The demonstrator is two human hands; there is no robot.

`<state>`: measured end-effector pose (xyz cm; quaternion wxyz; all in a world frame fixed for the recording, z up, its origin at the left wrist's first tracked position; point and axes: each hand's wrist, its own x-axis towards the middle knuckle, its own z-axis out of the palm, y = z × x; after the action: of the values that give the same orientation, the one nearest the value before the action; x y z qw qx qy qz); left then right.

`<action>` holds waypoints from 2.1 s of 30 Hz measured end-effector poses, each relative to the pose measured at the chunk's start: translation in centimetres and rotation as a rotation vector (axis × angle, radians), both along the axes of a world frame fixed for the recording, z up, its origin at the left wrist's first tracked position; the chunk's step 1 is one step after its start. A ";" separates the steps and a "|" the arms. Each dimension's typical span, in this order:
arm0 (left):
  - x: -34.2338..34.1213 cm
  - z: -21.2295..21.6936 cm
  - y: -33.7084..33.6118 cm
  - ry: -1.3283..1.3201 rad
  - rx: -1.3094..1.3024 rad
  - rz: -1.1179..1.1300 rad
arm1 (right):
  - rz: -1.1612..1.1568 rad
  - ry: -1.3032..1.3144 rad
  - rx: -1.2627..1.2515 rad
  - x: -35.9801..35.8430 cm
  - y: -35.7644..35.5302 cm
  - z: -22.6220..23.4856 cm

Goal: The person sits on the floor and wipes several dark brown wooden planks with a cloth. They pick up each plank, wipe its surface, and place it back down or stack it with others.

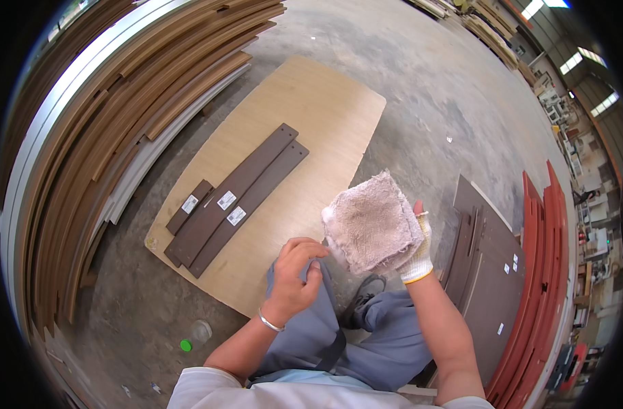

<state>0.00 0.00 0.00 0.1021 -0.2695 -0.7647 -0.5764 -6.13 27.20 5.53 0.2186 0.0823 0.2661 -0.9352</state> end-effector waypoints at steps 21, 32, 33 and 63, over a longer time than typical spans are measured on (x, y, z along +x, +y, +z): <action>-8.1 2.5 7.4 -1.212 0.885 -0.048 | 0.419 0.417 1.416 -3.4 -4.1 -4.8; -20.4 -20.9 -11.8 -0.436 -0.856 0.900 | -0.219 -0.127 0.762 -6.3 2.5 -9.3; -19.9 -22.1 -12.2 -0.482 -0.908 0.892 | -0.258 -0.139 0.742 -6.0 3.2 -8.5; -10.0 -28.5 -4.9 -0.390 -0.985 0.712 | -0.248 -0.103 0.780 -2.6 6.5 -3.5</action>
<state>-9.98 -4.93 -28.50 0.0104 0.0955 -0.9873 -0.1265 -8.72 33.74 2.08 0.0698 0.2371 0.5775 -0.7781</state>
